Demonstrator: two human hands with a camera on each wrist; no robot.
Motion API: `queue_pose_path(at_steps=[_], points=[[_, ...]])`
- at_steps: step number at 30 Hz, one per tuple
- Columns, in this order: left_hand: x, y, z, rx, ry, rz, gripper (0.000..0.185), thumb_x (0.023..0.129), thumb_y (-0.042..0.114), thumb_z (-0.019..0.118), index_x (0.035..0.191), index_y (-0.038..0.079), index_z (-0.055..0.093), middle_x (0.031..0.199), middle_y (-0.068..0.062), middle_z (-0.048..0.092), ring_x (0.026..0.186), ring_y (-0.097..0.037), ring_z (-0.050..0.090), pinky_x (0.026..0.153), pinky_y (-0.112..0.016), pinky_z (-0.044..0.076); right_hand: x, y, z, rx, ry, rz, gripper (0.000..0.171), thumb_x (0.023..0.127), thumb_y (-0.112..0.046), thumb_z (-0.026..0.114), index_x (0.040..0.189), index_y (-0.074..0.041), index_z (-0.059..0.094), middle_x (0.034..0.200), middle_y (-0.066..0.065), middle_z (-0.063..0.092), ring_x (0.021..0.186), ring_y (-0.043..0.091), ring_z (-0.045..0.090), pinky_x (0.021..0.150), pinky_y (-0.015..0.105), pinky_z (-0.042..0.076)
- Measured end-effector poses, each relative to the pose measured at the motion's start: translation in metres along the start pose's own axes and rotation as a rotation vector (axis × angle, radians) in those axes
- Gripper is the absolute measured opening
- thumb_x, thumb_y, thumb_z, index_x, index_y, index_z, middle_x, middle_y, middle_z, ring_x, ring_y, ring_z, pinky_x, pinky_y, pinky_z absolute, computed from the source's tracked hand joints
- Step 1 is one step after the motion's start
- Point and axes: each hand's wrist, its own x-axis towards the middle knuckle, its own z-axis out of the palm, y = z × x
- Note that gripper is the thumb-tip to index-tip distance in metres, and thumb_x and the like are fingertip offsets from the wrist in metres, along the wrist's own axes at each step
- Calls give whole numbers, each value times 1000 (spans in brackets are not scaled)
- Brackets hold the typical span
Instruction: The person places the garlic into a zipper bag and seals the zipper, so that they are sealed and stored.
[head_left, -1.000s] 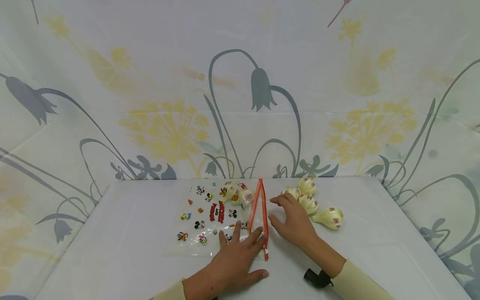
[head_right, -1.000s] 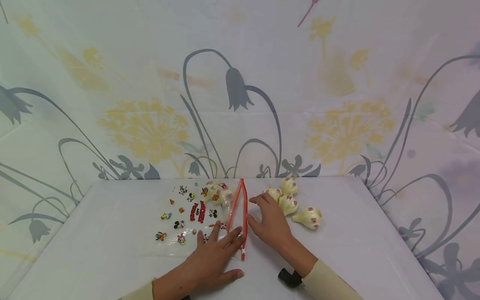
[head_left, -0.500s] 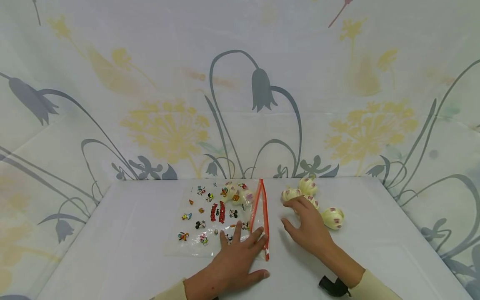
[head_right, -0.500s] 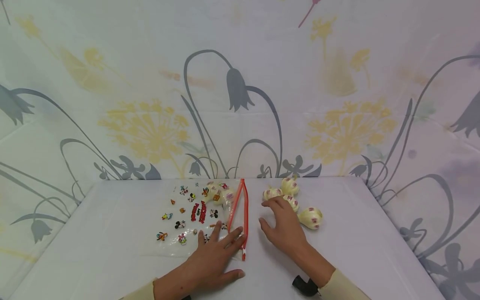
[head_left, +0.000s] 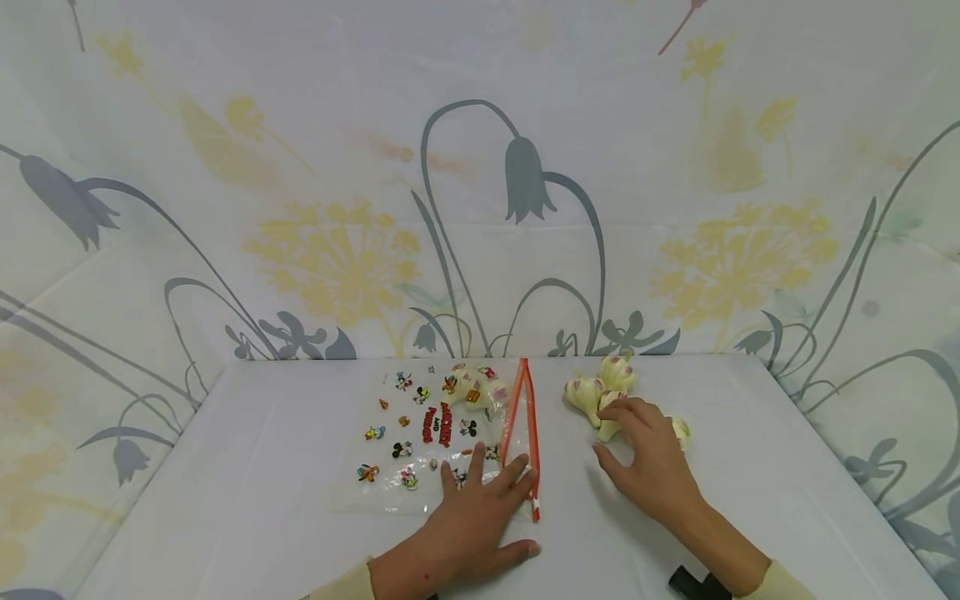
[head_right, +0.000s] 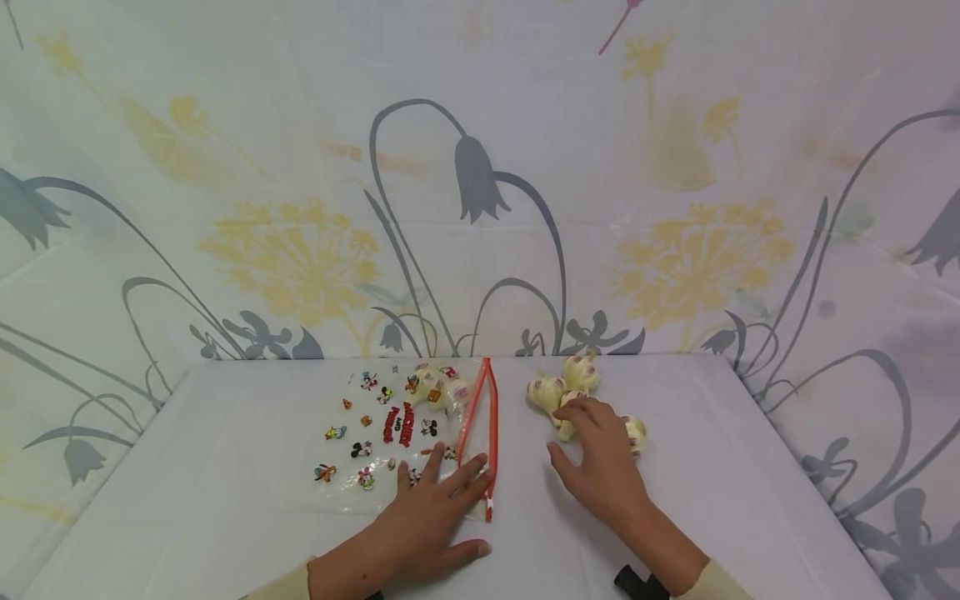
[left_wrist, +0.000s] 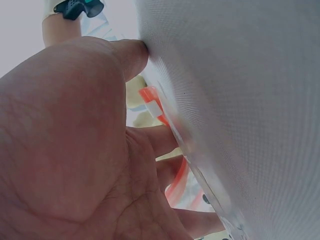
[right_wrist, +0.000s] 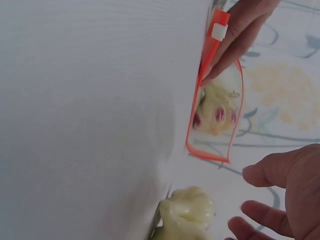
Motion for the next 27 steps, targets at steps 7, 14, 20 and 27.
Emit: queue_pose_path(at_steps=[7,14,20,27], points=[[0,0,0,-13,-13,1,85,95,76,57,167,37,34,176,14,22,160,-51,13,106,-89,24,-6,13,-12,-34,72,-68,51,68,2,91,116,1,71,123,16,68,123,41,57,100,58,36],[1,0,-1,-29,-22,-2,86,95,76,58,167,37,34,176,14,21,160,-51,11,107,-89,22,-13,23,-22,-52,86,-52,57,67,1,91,120,1,71,126,17,66,129,47,52,100,67,33],[2,1,0,-24,-37,-11,86,94,76,58,167,38,34,176,14,21,161,-50,11,107,-89,22,-21,33,-27,-81,96,-29,57,66,-1,91,119,0,71,129,21,63,124,51,50,94,68,34],[1,0,-1,-20,-31,-9,85,95,76,57,167,37,35,176,14,21,160,-51,12,107,-89,23,-24,36,-35,-99,37,65,62,68,0,93,125,1,68,137,26,56,123,55,45,91,70,33]])
